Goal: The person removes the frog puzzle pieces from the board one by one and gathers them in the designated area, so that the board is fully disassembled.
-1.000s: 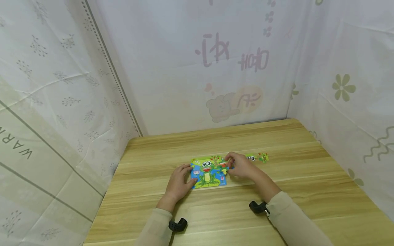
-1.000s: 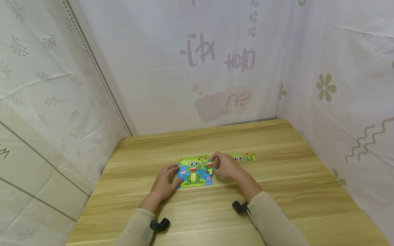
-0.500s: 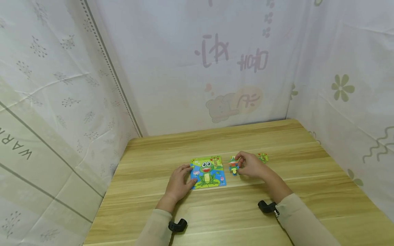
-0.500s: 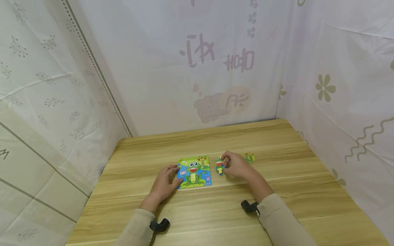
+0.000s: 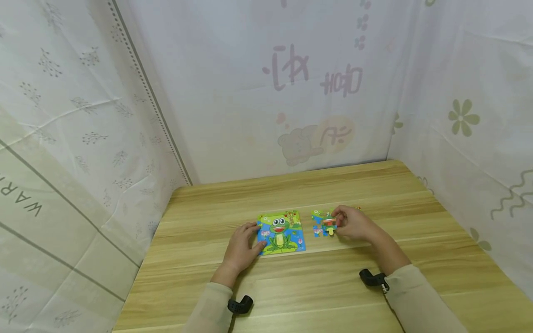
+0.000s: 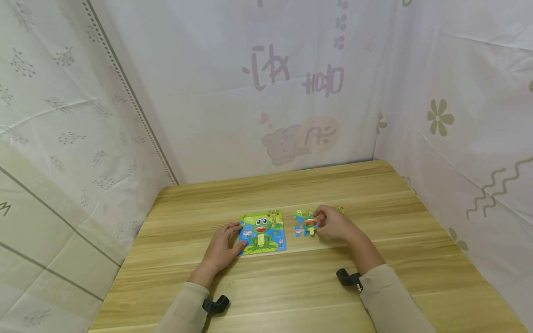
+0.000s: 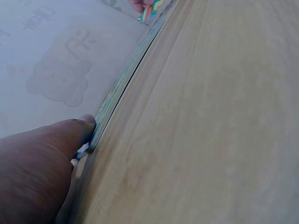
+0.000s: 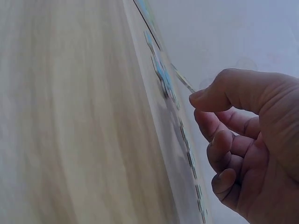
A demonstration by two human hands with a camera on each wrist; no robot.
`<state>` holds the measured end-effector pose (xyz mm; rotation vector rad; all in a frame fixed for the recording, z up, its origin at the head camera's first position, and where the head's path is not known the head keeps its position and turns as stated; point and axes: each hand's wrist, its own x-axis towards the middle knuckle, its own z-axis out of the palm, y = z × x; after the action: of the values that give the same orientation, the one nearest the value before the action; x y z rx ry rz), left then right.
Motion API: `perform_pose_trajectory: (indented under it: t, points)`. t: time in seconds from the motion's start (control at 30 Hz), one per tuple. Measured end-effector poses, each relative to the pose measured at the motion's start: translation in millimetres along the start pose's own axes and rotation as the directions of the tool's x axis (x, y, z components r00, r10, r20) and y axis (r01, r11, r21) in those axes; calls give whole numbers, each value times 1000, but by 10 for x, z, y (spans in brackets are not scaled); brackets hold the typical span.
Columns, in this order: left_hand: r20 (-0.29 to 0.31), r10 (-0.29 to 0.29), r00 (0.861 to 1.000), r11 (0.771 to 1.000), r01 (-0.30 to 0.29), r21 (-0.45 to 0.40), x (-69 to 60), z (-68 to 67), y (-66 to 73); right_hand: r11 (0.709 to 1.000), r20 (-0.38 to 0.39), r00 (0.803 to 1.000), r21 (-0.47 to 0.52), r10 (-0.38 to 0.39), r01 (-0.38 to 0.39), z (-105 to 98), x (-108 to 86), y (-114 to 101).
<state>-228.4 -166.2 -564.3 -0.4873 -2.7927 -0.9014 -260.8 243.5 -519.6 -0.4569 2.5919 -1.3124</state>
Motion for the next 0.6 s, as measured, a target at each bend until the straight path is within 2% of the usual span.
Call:
perform_pose_trajectory:
  t: [0.23, 0.6]
  points:
    - [4, -2, 1000, 1000, 2, -1, -5, -5, 12, 999, 4, 1000, -22, 28, -28, -71, -52, 93]
    - [-1, 2, 1000, 1000, -2, 0, -1, -6, 6, 1000, 26, 1000, 1, -2, 2, -136, -139, 169]
